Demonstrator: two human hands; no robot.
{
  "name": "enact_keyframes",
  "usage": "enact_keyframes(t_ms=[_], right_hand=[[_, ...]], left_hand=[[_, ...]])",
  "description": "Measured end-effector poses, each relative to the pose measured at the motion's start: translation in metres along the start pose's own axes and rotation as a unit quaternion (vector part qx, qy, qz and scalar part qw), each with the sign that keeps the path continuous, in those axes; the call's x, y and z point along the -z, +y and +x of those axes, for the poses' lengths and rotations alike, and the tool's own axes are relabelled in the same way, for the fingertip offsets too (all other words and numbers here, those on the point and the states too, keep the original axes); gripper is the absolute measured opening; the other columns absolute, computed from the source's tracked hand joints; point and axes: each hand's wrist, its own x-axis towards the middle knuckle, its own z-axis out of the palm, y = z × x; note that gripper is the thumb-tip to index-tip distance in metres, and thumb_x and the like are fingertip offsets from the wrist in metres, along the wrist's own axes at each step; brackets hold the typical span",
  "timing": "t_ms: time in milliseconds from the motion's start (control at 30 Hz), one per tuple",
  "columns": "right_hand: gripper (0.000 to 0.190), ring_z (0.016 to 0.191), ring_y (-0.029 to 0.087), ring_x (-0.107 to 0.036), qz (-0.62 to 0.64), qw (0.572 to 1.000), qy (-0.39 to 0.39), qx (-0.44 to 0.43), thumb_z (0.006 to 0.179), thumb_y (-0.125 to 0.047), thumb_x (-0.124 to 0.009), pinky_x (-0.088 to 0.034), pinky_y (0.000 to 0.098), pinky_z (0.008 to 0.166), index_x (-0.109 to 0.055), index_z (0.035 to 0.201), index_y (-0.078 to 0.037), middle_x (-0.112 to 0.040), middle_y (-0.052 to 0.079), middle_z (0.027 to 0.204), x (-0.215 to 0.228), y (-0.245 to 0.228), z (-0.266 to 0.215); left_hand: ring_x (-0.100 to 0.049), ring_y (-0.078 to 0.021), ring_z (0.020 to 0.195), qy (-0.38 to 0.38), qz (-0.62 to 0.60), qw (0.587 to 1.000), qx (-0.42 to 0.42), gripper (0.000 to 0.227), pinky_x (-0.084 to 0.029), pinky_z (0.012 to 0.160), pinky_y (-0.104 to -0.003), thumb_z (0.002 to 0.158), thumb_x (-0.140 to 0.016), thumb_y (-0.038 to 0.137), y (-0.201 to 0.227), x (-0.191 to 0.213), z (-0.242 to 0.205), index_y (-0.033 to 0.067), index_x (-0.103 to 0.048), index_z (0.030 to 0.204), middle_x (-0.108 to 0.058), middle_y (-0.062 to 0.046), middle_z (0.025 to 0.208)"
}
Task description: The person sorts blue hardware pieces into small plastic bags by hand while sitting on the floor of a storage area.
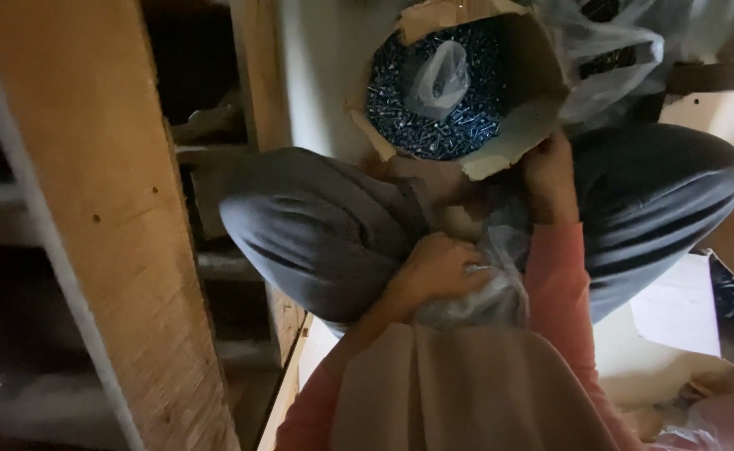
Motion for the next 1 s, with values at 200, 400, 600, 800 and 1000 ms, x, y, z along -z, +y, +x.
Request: enact_keyframes(t_ms=[200,400,600,800,1000], right_hand=[[0.012,0.098,0.033,-0.069,0.000,0.999,0.035,-0.037,0.096,-0.008,-0.061,-0.056,0.0397,0.089,-0.064,0.105,-0.001,-0.070,0.016,0.096,-0.009,-0.003,0.024],[0.014,0.101,0.035,-0.069,0.004,0.993,0.085,-0.079,0.096,-0.007,-0.062,-0.055,0.0410,0.092,-0.065,0.106,0.002,-0.070,0.019,0.099,-0.018,-0.005,0.027],[0.015,0.104,0.037,-0.068,0.029,0.980,0.135,-0.142,0.096,-0.006,-0.064,-0.055,0.0423,0.095,-0.066,0.107,0.004,-0.071,0.021,0.101,-0.025,0.020,0.026],[0.017,0.108,0.038,-0.068,0.082,0.949,0.195,-0.233,0.096,-0.006,-0.065,-0.055,0.0436,0.097,-0.067,0.108,0.007,-0.071,0.023,0.104,-0.033,0.026,0.052],[0.019,0.111,0.040,-0.067,0.124,0.914,0.229,-0.310,0.096,-0.005,-0.066,-0.054,0.0450,0.100,-0.067,0.109,0.009,-0.071,0.025,0.107,-0.044,0.036,0.075]], left_hand=[[-0.076,-0.0376,0.087,-0.021,-0.022,0.999,0.019,0.052,-0.060,0.077,-0.049,0.089,-0.050,0.061,-0.003,-0.007,-0.006,0.0182,-0.080,0.090,-0.079,-0.008,0.093],[-0.075,-0.0421,0.092,-0.010,-0.042,0.999,0.008,0.055,-0.060,0.081,-0.052,0.093,-0.053,0.055,0.011,0.005,-0.016,0.0074,-0.080,0.098,-0.079,-0.015,0.100],[-0.072,-0.0361,0.074,-0.001,-0.034,0.999,-0.030,0.053,-0.057,0.067,-0.045,0.093,-0.055,0.058,0.012,0.005,-0.014,0.0119,-0.078,0.082,-0.075,-0.010,0.079],[-0.065,-0.0332,0.058,0.033,-0.033,0.996,-0.081,0.049,-0.052,0.057,-0.041,0.096,-0.059,0.046,0.031,0.020,-0.007,0.0102,-0.063,0.064,-0.065,-0.011,0.062],[-0.067,-0.0341,0.069,0.019,-0.011,0.999,-0.041,0.040,-0.053,0.074,-0.044,0.096,-0.061,0.044,0.030,0.013,-0.003,0.0113,-0.067,0.073,-0.068,-0.010,0.072]])
